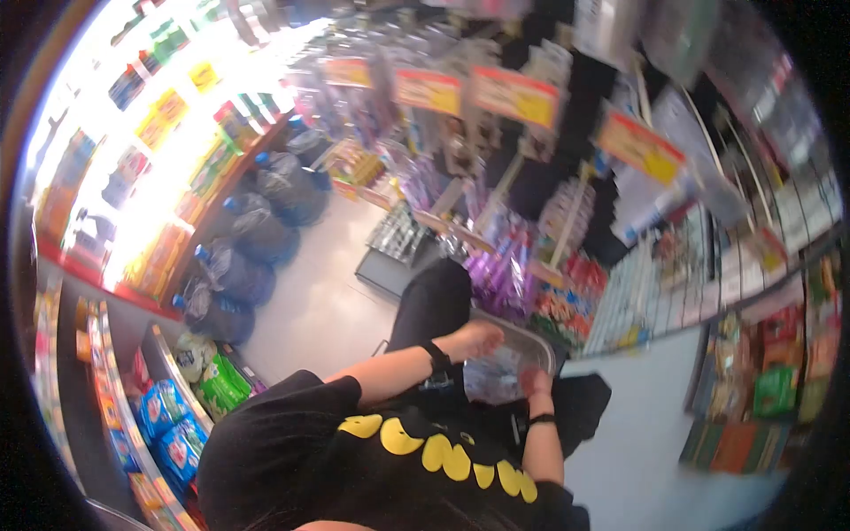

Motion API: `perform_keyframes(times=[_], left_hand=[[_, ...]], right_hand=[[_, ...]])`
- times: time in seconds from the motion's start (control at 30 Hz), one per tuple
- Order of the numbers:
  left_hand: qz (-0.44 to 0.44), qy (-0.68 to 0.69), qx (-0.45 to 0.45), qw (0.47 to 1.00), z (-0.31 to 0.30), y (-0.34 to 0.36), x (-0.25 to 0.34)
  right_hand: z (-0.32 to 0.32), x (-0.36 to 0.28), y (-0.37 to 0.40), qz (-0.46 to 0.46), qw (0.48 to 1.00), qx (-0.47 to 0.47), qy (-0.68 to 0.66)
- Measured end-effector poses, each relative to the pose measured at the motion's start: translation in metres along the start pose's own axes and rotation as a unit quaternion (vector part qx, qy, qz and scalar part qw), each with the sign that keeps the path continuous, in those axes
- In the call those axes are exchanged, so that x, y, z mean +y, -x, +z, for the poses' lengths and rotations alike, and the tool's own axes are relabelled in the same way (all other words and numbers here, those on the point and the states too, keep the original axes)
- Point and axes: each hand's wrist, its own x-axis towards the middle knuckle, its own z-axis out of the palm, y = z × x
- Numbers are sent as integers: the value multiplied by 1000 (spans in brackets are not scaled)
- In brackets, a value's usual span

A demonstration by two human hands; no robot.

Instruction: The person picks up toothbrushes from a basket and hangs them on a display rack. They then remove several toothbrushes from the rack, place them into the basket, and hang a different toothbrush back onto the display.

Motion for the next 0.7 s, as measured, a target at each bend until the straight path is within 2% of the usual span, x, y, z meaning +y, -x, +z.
perform_keyframes(times=[0.03, 0.07, 0.1, 0.13, 0.17, 0.2, 0.23, 0.27, 0.3, 0.37, 0.43, 0.6, 0.7], left_hand=[[7, 71, 19, 997, 13, 22, 13], [30, 96, 45, 994, 15, 25, 12], [17, 76, 24, 997, 11, 28, 18], [17, 55, 12, 998, 5, 26, 18], [25, 68, 36, 997, 4, 20, 13], [9, 84, 47, 995, 5, 18, 12], [21, 51, 28, 998, -1, 16, 11], [25, 34, 29, 999, -2, 14, 12], [14, 75, 10, 997, -5, 12, 13], [4, 63, 68, 996, -3, 11, 9], [11, 37, 89, 995, 2, 18, 9], [-3, -42, 109, 993, 24, 18, 15], [-33, -83, 59, 994, 41, -9, 15]], right_hand=[[35, -2, 34, -37, 999, 24, -13], [29, 15, 9, -98, 994, 51, 4], [-14, 13, -15, -67, 997, -16, -35], [47, -10, 45, -71, 989, 79, 107], [74, -14, 74, -97, 987, 91, 85], [68, -12, 66, -86, 991, 99, 40], [84, -20, 75, -74, 986, 152, 1], [79, -22, 69, -77, 989, 126, 17], [89, -33, 79, -71, 984, 160, 43], [101, -39, 94, -102, 978, 181, 16], [111, -49, 107, -101, 977, 188, -10], [117, -61, 122, -193, 974, 92, -81], [119, -76, 146, -193, 973, 100, -83]])
